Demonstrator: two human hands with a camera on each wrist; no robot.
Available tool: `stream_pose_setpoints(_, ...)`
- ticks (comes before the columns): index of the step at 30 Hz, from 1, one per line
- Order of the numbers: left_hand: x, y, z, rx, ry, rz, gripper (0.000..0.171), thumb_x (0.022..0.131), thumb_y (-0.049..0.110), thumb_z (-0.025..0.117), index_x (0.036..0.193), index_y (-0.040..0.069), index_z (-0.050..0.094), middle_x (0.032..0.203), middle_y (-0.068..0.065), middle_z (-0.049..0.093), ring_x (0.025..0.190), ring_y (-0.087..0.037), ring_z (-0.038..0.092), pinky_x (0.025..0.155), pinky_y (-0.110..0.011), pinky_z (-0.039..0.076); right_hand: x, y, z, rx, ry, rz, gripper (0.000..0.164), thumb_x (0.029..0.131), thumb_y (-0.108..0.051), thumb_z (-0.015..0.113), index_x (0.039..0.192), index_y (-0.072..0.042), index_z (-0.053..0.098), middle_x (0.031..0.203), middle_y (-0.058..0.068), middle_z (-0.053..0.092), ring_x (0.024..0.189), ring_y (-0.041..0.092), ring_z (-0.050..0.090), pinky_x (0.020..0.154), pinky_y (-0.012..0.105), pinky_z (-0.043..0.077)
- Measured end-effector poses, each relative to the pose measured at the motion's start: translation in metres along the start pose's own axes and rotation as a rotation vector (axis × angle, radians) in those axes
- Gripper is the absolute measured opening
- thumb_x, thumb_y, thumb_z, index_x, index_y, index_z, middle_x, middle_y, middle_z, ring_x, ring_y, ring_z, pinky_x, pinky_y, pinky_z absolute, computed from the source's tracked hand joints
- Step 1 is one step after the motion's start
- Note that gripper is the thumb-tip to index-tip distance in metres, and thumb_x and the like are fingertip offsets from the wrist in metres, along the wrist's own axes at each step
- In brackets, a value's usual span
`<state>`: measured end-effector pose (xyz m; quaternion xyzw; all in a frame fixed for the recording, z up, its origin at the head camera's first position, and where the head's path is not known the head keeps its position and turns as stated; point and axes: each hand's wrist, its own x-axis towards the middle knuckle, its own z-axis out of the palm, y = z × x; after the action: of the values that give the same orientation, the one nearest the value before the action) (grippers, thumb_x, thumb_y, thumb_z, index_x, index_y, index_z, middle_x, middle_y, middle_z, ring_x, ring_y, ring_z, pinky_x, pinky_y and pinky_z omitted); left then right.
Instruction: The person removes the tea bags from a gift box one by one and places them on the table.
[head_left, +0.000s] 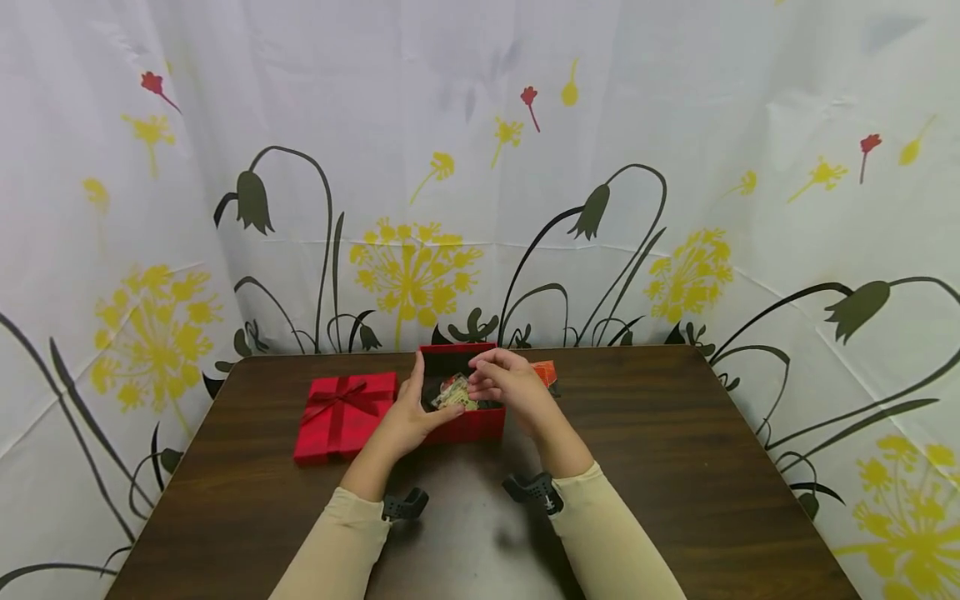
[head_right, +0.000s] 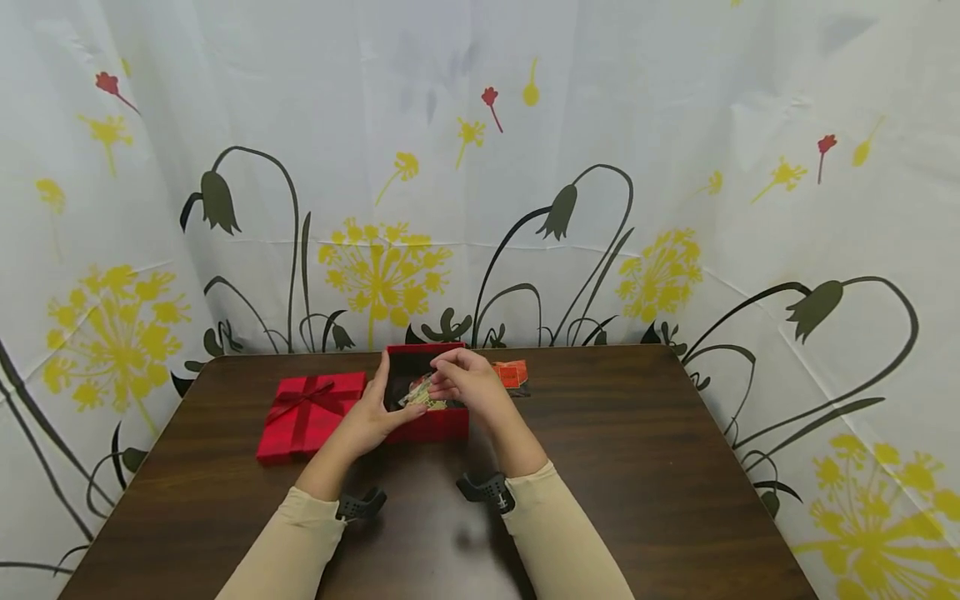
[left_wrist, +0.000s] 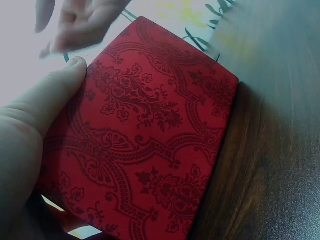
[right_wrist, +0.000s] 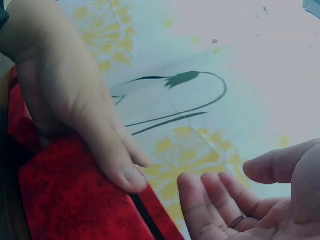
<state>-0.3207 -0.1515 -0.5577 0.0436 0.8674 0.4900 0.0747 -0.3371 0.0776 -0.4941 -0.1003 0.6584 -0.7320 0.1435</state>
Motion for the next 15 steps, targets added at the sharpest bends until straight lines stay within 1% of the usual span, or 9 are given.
stream_pose_setpoints(3, 0.0, -0.001, 0.001, 0.0, -0.001, -0.004, 0.128, 0.094, 0.058, 0.08, 0.174, 0.036, -0.017, 0.183, -0.02, 0.007, 0.165, -0.053, 0.023, 0.125, -0.079, 0.026, 0.008, 0.004, 0.008, -0.057, 0.024, 0.058, 0.032, 0.113, -0.02, 0.061, 0.132, 0.005, 0.064, 0.101, 0.012, 0.072, 0.085, 0.018, 0.077, 0.089, 0.035, 0.067)
stream_pose_setpoints(6, 0.0, -0.002, 0.002, -0.002, -0.003, -0.007, 0.128, 0.093, 0.061, 0.08, 0.174, 0.035, -0.016, 0.183, -0.021, 0.008, 0.164, -0.054, 0.025, 0.125, -0.079, 0.027, 0.016, 0.007, 0.012, -0.115, 0.045, 0.12, 0.038, 0.113, -0.025, 0.061, 0.138, 0.004, 0.06, 0.11, 0.02, 0.074, 0.088, 0.021, 0.077, 0.095, 0.04, 0.066)
stream_pose_setpoints(8, -0.001, -0.002, 0.002, -0.001, -0.005, -0.01, 0.13, 0.091, 0.064, 0.081, 0.175, 0.035, -0.015, 0.182, -0.023, 0.009, 0.163, -0.055, 0.027, 0.124, -0.079, 0.029, 0.021, 0.008, 0.014, -0.151, 0.035, 0.172, 0.044, 0.112, -0.027, 0.061, 0.143, 0.004, 0.054, 0.119, 0.025, 0.072, 0.092, 0.023, 0.076, 0.1, 0.043, 0.064)
stream_pose_setpoints(10, -0.002, -0.002, 0.001, -0.002, -0.007, -0.014, 0.133, 0.089, 0.068, 0.081, 0.175, 0.035, -0.015, 0.182, -0.023, 0.009, 0.163, -0.055, 0.028, 0.124, -0.078, 0.029, 0.028, 0.009, 0.016, -0.2, 0.013, 0.221, 0.048, 0.112, -0.028, 0.061, 0.147, 0.004, 0.05, 0.126, 0.027, 0.07, 0.097, 0.024, 0.075, 0.104, 0.046, 0.062)
stream_pose_setpoints(11, -0.003, -0.002, 0.001, -0.003, -0.008, -0.013, 0.134, 0.088, 0.07, 0.081, 0.175, 0.035, -0.015, 0.182, -0.023, 0.009, 0.163, -0.055, 0.028, 0.124, -0.078, 0.03, 0.032, 0.008, 0.016, -0.222, 0.002, 0.24, 0.05, 0.111, -0.027, 0.062, 0.148, 0.004, 0.048, 0.126, 0.027, 0.069, 0.098, 0.024, 0.074, 0.105, 0.047, 0.062)
stream_pose_setpoints(13, -0.003, -0.002, 0.0, -0.003, -0.01, -0.002, 0.135, 0.087, 0.072, 0.08, 0.175, 0.034, -0.015, 0.182, -0.023, 0.009, 0.163, -0.054, 0.027, 0.124, -0.078, 0.03, 0.04, 0.005, 0.016, -0.265, -0.025, 0.261, 0.049, 0.111, -0.025, 0.062, 0.147, 0.006, 0.049, 0.121, 0.022, 0.07, 0.097, 0.022, 0.072, 0.106, 0.046, 0.061)
stream_pose_setpoints(15, -0.002, -0.002, -0.001, -0.008, -0.01, 0.013, 0.134, 0.088, 0.071, 0.08, 0.175, 0.033, -0.014, 0.182, -0.022, 0.009, 0.164, -0.053, 0.026, 0.125, -0.078, 0.029, 0.047, 0.0, 0.016, -0.305, -0.047, 0.278, 0.044, 0.111, -0.023, 0.061, 0.142, 0.008, 0.054, 0.108, 0.014, 0.069, 0.092, 0.019, 0.069, 0.105, 0.045, 0.061)
